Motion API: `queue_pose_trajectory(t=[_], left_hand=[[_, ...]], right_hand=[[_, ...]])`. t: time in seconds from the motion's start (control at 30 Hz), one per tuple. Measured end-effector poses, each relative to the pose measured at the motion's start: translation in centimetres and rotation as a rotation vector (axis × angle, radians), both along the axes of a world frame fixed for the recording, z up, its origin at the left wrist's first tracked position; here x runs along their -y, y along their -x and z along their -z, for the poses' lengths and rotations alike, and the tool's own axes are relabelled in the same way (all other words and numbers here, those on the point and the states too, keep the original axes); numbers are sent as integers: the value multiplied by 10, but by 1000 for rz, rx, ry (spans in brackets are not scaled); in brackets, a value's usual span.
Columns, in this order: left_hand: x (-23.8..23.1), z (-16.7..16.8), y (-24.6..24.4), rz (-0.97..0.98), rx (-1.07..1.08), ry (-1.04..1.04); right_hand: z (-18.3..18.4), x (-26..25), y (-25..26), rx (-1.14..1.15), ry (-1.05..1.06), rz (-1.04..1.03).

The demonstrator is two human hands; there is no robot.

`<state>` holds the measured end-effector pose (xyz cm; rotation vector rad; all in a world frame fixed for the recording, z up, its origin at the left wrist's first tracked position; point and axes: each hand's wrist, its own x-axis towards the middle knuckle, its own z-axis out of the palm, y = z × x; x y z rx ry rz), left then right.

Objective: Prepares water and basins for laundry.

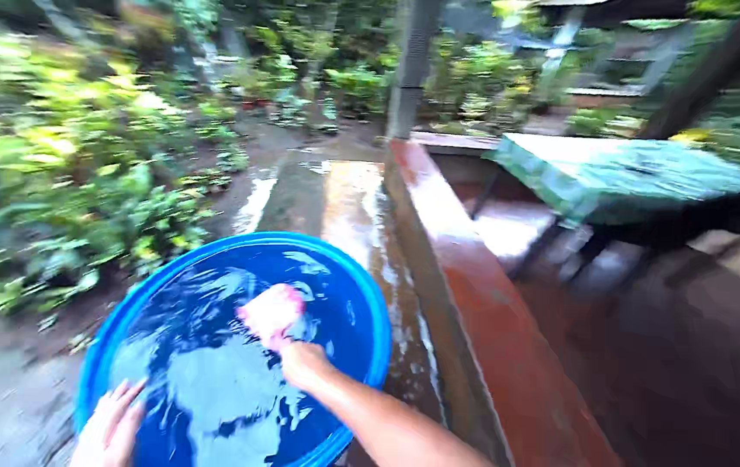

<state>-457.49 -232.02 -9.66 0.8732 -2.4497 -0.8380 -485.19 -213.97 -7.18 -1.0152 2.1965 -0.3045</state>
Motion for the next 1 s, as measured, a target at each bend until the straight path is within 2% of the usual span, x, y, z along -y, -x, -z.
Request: queue_pose_trajectory(t=[0.1,0.2,0.4,0.5,0.6,0.67,0.8,0.9,1.0], left_hand=[[-7,18,22,-197,117,136],[-11,26,30,-277,232,211],[-17,13,31,-292,321,100],[-14,7,34,-289,326,71],[-15,-6,34,-282,294,17],[-17,4,33,-315,235,19],[-19,31,23,-448,-24,116],[-18,30,27,-599,-224,175],[-42,35,16,-854,-390,170]], right_hand=[[2,2,9,-41,-77,-88],[9,9,20,-89,-153,-155],[27,25,37,-95,-237,-232],[43,36,51,-29,-130,-216],[47,37,58,166,24,-115],[41,34,63,330,38,-72],[39,28,71,768,112,60],[16,28,80,905,141,90],[-10,32,81,978,155,37]])
